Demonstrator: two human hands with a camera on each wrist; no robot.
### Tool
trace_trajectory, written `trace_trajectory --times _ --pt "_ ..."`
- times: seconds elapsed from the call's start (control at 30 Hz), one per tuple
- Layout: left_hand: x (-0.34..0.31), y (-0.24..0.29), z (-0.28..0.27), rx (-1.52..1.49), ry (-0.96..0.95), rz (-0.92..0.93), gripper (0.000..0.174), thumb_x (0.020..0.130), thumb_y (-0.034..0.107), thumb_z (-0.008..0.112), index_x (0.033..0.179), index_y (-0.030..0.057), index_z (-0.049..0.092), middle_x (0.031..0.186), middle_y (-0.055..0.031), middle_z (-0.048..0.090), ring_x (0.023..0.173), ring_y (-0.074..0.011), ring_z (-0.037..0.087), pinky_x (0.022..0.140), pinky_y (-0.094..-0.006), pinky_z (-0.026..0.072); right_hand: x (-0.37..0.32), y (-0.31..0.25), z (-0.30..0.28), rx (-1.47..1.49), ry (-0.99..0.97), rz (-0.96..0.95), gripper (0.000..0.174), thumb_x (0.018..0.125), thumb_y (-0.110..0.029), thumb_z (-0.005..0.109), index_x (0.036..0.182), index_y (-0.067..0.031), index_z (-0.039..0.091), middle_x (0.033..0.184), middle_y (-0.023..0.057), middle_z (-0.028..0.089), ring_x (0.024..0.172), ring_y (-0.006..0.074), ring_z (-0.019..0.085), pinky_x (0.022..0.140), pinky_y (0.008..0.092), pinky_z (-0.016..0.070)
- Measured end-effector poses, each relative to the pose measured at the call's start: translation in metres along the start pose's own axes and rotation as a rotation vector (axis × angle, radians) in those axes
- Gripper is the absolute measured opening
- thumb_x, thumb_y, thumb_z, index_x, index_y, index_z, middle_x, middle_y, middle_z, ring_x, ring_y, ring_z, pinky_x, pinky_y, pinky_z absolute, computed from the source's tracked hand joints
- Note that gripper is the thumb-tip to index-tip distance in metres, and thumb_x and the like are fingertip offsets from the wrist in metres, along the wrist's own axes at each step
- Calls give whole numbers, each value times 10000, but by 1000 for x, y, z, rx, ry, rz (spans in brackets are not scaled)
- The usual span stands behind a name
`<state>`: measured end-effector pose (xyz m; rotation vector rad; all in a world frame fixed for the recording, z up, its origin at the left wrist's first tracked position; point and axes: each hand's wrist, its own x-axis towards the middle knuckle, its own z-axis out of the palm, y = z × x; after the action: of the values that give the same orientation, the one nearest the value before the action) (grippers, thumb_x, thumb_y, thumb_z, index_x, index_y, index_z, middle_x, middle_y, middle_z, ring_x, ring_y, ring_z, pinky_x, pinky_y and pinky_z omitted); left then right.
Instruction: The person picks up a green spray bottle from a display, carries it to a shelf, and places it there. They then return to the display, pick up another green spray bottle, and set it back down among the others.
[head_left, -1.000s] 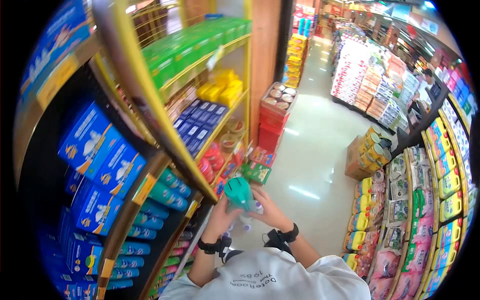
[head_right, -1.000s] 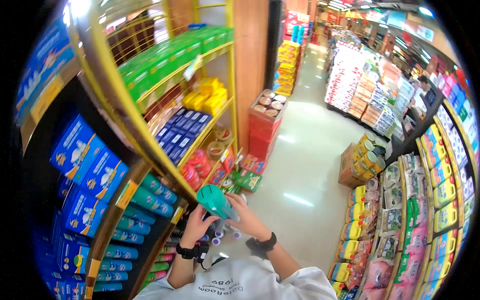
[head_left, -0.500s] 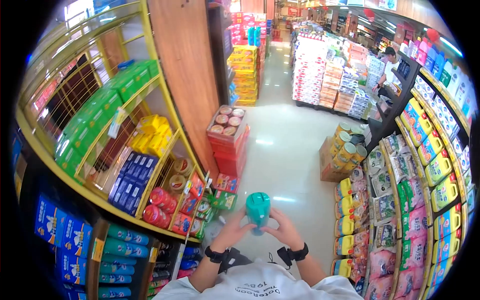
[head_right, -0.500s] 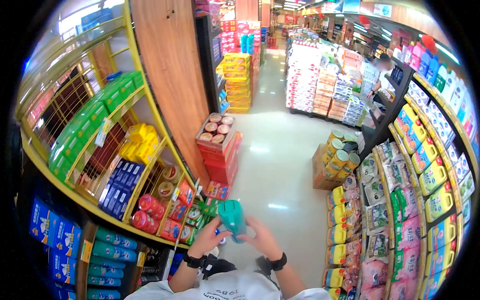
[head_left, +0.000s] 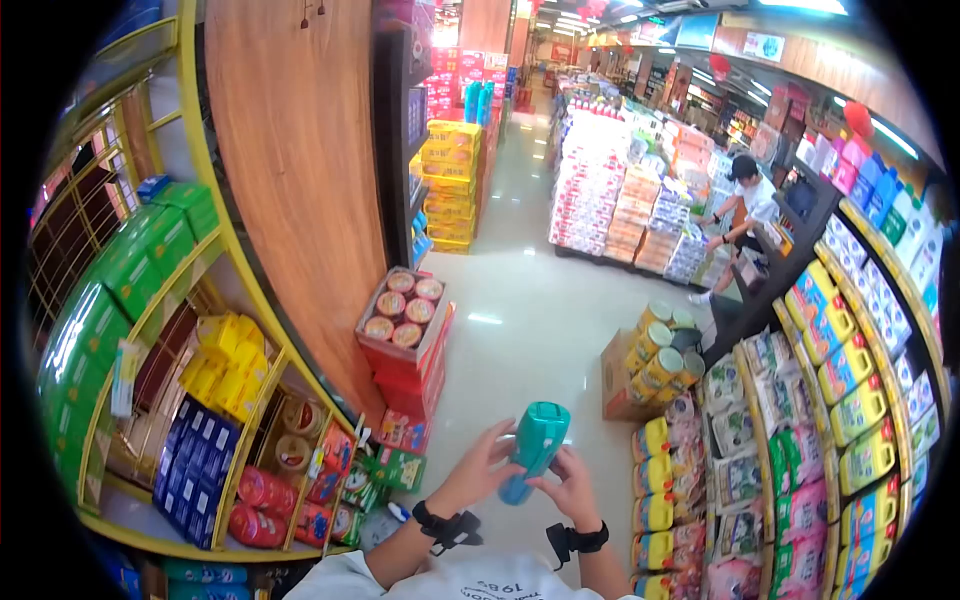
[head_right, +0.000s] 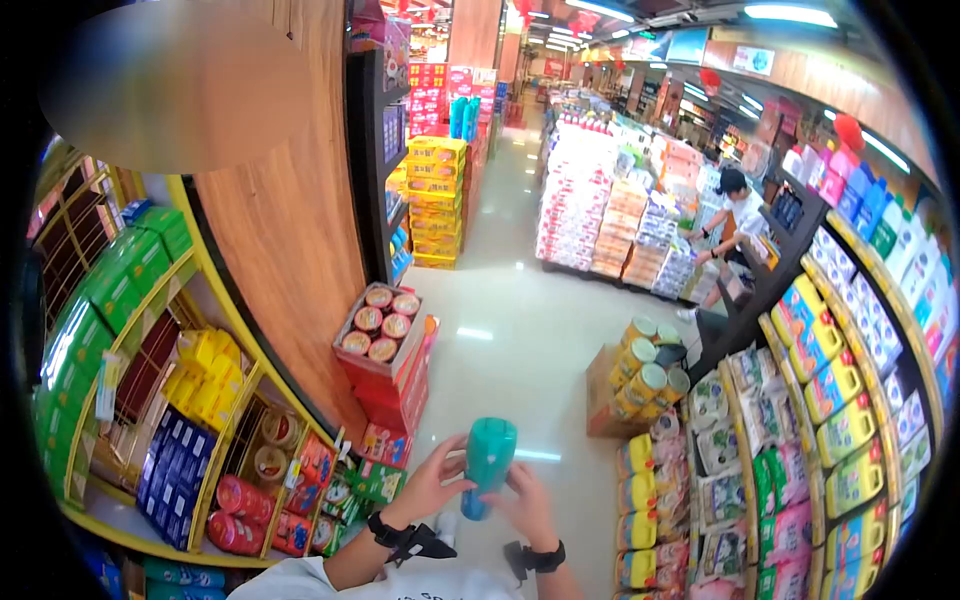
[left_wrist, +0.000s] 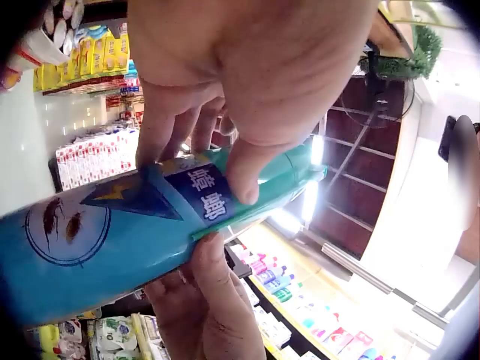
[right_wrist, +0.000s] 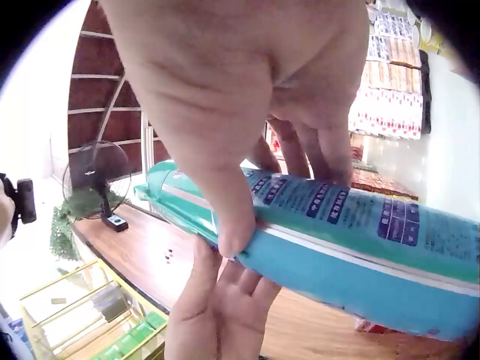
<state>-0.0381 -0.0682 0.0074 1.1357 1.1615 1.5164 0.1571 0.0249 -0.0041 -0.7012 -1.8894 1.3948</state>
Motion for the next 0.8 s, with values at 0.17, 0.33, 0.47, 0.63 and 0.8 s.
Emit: trace_trajectory --times 0.17,0.33,0.47,0.63,0.8 --pt "78 13 -45 31 -29 31 690 921 19 769 1513 9 413 1486 -146 516 1352 -261 573 1171 -402 443 97 5 -3 6 -40 -6 686 773 -76 905 1385 -24 599 1242 90 590 1186 238 647 1075 384 545" --pt "144 19 -77 54 36 86 647 923 -11 756 1497 32 463 1437 -113 551 1352 -223 574 1171 -379 450 174 8 7 94 -19 -34 672 778 -94 904 1379 -38 610 1243 85 583 1221 231 620 1064 382 548" --pt "193 15 -96 93 102 91 632 924 9 763 1494 44 494 1410 -112 575 1349 -222 577 1153 -371 464 232 20 2 -1 -16 -47 635 775 -99 900 1352 -45 640 1243 99 603 1203 252 624 1037 392 555" --pt "265 11 -114 627 218 242 603 927 82 783 1476 39 538 1400 -136 571 1315 -250 592 1078 -381 509 317 46 -18 -50 -56 -62 634 757 -104 902 1336 -37 652 1216 127 629 1121 281 655 1004 399 556" --pt "356 -11 -119 367 249 128 619 922 51 778 1489 39 532 1414 -129 558 1309 -244 587 1073 -381 523 413 67 -58 -128 -94 -158 616 755 -99 891 1320 -29 659 1152 142 646 1094 297 661 965 391 547"
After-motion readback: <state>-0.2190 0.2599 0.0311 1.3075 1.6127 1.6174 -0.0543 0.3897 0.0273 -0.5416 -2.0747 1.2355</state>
